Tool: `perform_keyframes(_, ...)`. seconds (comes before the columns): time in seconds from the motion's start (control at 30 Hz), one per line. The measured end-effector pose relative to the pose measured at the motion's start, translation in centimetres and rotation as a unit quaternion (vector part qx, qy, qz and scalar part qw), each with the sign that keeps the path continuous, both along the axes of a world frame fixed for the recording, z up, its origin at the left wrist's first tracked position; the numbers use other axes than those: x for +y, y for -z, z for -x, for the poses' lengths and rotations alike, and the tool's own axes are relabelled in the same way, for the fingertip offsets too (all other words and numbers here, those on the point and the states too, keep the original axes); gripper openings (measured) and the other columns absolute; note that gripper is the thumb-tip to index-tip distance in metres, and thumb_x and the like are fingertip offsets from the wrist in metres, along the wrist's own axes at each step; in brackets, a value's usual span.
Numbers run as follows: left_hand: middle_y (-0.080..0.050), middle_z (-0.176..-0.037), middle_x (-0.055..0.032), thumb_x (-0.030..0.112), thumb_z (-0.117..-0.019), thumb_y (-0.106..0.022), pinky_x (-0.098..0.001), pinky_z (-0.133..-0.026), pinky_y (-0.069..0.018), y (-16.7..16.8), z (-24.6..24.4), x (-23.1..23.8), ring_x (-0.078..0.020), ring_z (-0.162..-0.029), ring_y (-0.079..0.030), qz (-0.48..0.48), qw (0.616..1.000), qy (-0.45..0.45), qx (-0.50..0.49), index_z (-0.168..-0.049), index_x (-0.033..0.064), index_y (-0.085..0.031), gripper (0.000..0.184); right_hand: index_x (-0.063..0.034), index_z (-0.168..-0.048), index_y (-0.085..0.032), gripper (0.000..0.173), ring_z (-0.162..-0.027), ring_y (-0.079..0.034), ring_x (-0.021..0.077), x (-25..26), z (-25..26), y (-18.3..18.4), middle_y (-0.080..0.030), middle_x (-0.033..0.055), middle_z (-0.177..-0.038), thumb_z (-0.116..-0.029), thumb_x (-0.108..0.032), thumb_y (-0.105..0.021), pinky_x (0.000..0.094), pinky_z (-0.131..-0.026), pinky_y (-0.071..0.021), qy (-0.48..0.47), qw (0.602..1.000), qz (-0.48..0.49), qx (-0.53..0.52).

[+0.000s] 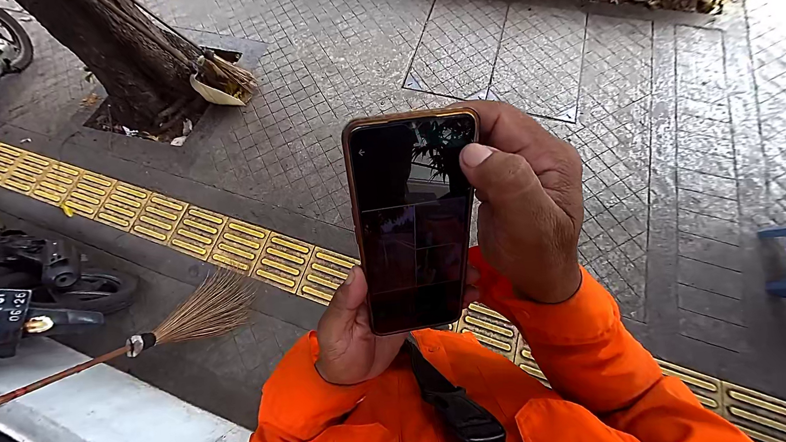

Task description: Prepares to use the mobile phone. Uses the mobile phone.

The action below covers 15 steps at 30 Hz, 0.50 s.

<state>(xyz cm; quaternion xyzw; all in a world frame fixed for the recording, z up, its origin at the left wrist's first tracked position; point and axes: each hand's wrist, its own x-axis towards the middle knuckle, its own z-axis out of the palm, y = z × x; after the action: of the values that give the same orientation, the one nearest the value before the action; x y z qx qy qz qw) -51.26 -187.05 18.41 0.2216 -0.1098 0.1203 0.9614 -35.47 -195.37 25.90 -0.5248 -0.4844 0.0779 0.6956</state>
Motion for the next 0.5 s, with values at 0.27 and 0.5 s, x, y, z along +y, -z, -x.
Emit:
perform_keyframes(0.27,-0.059,-0.137,-0.0273,0.044,-0.1027,-0.052,-0.0584,-0.112,-0.0417,0.1,-1.1,-1.3,-0.044,-0.129,-0.056,0.001,1.0,0.005,-0.009,-0.139,0.0032,-0.057,0.055,0.0098,-0.12,-0.06,0.033,-0.089,-0.066,0.0086,-1.2,-1.2,-0.3,-0.066,0.0079,-0.099,-0.1,-0.002,-0.035,0.0239,-0.077,-0.0582,0.004,1.0,-0.01,0.005)
perform_keyframes(0.5,-0.059,-0.138,-0.0265,0.045,-0.103,-0.052,-0.0579,-0.112,-0.0414,0.3,-1.9,-2.4,-0.0431,-0.129,-0.056,0.0,1.0,0.005,-0.01,-0.138,0.003,-0.059,0.055,0.0083,-0.115,-0.062,0.029,-0.08,-0.067,0.008,-2.1,-2.0,-0.1,-0.068,0.007,-0.093,-0.1025,-0.005,-0.04,0.0233,-0.07,-0.0584,0.017,1.0,-0.01,0.011)
